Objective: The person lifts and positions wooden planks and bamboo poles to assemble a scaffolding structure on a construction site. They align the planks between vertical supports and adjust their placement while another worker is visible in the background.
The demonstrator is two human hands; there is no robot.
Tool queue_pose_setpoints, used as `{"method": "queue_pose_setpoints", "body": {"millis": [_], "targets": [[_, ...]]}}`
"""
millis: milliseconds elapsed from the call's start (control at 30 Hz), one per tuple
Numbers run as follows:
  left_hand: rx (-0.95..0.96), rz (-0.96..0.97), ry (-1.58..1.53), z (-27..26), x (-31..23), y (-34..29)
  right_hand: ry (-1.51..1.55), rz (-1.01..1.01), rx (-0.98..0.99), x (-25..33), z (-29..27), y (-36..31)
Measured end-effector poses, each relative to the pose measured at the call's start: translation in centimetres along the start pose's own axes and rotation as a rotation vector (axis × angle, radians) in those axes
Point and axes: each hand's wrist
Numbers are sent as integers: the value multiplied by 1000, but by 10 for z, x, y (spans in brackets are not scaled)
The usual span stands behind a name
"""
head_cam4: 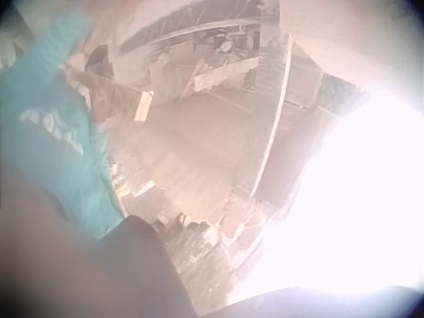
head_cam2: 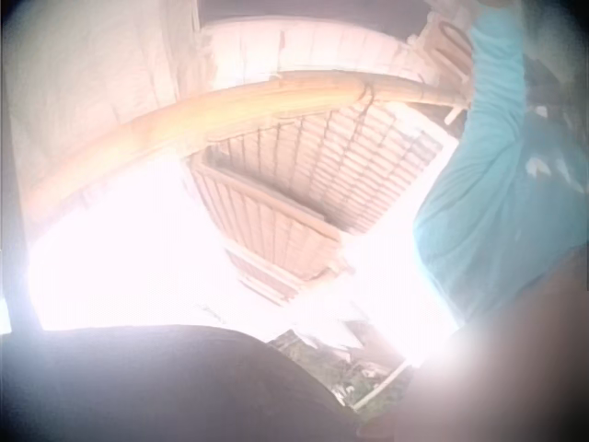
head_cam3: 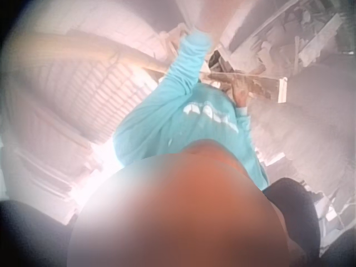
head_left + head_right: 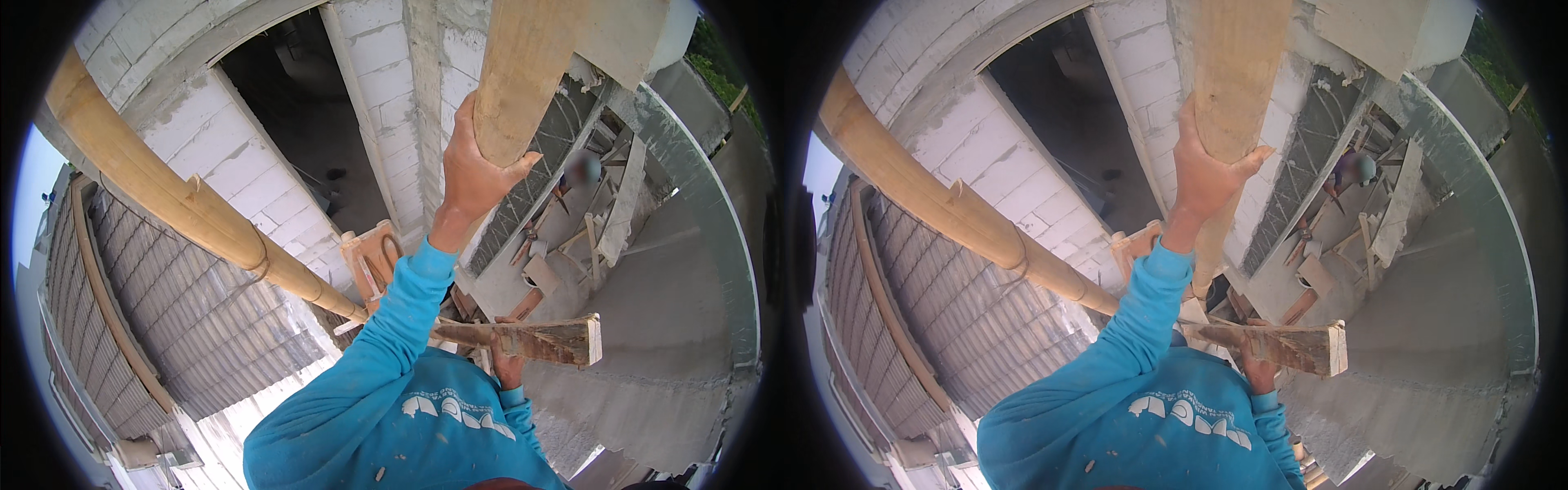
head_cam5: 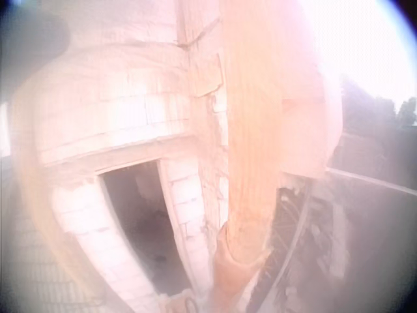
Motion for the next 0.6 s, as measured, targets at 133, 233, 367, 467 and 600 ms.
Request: {"method": "queue_pose_setpoints", "body": {"millis": [133,233,367,467,600], "targets": [[29,-37,-79,-2,7,-2,-78,18,45,8,-4,1],[37,7,-73,-2,7,-1,-83,20,45,11,-6,2],[37,33,-27,0,2,0,-111,3,23,-8,-3,-3],[33,38,-24,0,3,2,-162,-54,-11,-8,-4,-3],[29,-97,-67,-2,-4,3,-152,-7,-11,-5,-4,-3]]}}
Point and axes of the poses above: each hand's wrist, its own y-axis towards the middle knuckle, its own z-axis out of the palm, x = y × z, and after that the axes turned 12 degrees about -y, right-handed
